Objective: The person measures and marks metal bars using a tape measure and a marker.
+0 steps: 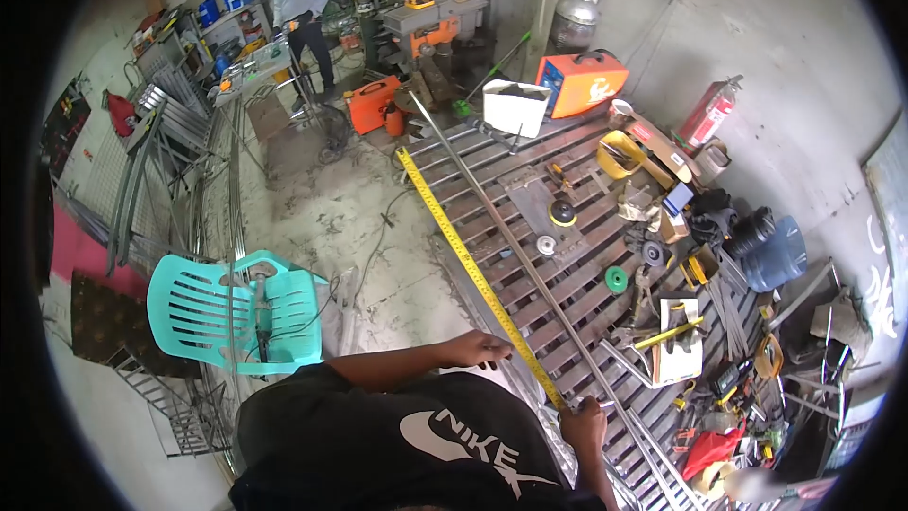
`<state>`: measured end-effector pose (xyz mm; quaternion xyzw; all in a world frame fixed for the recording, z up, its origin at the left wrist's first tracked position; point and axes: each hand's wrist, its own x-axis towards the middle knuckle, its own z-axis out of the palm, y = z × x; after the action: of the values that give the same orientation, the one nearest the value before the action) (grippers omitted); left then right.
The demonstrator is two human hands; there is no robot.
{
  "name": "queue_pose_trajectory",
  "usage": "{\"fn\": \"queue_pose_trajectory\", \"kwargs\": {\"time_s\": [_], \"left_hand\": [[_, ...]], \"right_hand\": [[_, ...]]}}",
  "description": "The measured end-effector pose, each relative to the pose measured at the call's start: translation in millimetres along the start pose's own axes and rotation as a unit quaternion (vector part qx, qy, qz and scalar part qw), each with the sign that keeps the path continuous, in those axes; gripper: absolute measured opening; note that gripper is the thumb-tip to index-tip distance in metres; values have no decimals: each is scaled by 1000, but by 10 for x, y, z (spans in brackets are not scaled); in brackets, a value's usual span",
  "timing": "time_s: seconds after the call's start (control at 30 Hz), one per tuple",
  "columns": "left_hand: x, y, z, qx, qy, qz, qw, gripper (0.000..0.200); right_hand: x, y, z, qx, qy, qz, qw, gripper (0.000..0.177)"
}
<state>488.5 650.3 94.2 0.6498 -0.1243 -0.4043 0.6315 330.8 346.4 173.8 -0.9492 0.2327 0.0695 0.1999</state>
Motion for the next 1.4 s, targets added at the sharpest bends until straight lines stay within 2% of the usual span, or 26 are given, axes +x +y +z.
{"fn": "queue_pose_trajectory", "kwargs": {"time_s": [0.03,0.17,0.2,0.27,0.3,0.33,0.4,0.47,0.53,0.57,0.6,0.63,0.67,0.7,0.73,0.77,0.8,0.83,0.87,0.9,0.93,1.03,1.07,1.1,1.23,1.4], "left_hand": [[179,-32,150,-4,-6,-2,1000,53],[584,97,557,1,45,29,999,51],[652,140,621,12,54,57,997,48],[700,206,733,16,67,59,996,45],[714,269,830,25,102,91,990,37],[775,261,830,20,113,46,992,35],[914,276,737,-110,133,51,984,36],[1086,336,361,-109,185,44,976,38],[1368,260,-278,-117,238,62,962,39],[1307,522,-432,-142,276,97,946,40],[1476,490,-837,-104,373,17,922,40],[1431,771,-1013,-113,401,23,909,43],[1678,558,-1547,-112,439,42,891,44],[1708,670,-1774,-143,468,55,870,44],[1797,708,-2035,-63,542,52,836,45],[2010,495,-2509,-142,529,54,835,48],[2043,546,-2669,-62,577,8,814,49],[2089,592,-2730,-130,585,79,797,35],[2304,411,-2969,-117,612,103,775,32],[2271,558,-2864,-165,580,112,789,30],[2159,805,-2671,-155,587,67,792,27],[2441,629,-2855,-185,563,10,806,23],[2468,587,-2881,-187,545,4,817,22],[2470,532,-2916,-190,530,0,826,21],[2608,357,-2912,-221,498,29,838,21],[2633,283,-2881,-183,479,-2,859,21]], "right_hand": [[-30,-102,-153,-17,-36,31,999,46],[-2,94,-215,-10,-14,31,999,40],[19,180,-208,-8,-7,23,1000,40],[63,371,-204,11,1,20,1000,39],[76,490,-191,13,24,8,1000,41],[99,601,-185,15,45,-6,999,43],[119,772,-250,37,36,29,998,43],[92,906,-401,39,28,61,997,43],[93,1157,-443,39,45,53,997,43],[113,1277,-478,34,37,62,997,43],[133,1402,-508,27,29,74,996,43],[168,1555,-509,28,17,81,996,44],[197,1733,-507,30,23,51,998,44],[219,1874,-491,38,39,58,997,44],[243,2018,-463,44,52,64,996,45],[285,2181,-428,46,59,44,996,45],[313,2221,-471,31,43,73,996,45],[328,2192,-523,21,31,92,995,43],[349,2145,-576,11,20,110,994,41],[380,2120,-574,1,24,105,994,41],[427,2099,-536,-7,29,101,994,41],[560,2051,-323,-26,53,79,995,40],[617,2040,-236,-28,74,72,994,39],[665,1771,-333,-30,51,87,994,38],[906,1452,-276,-7,12,98,995,35],[1054,1574,-68,-35,36,71,996,30]]}}
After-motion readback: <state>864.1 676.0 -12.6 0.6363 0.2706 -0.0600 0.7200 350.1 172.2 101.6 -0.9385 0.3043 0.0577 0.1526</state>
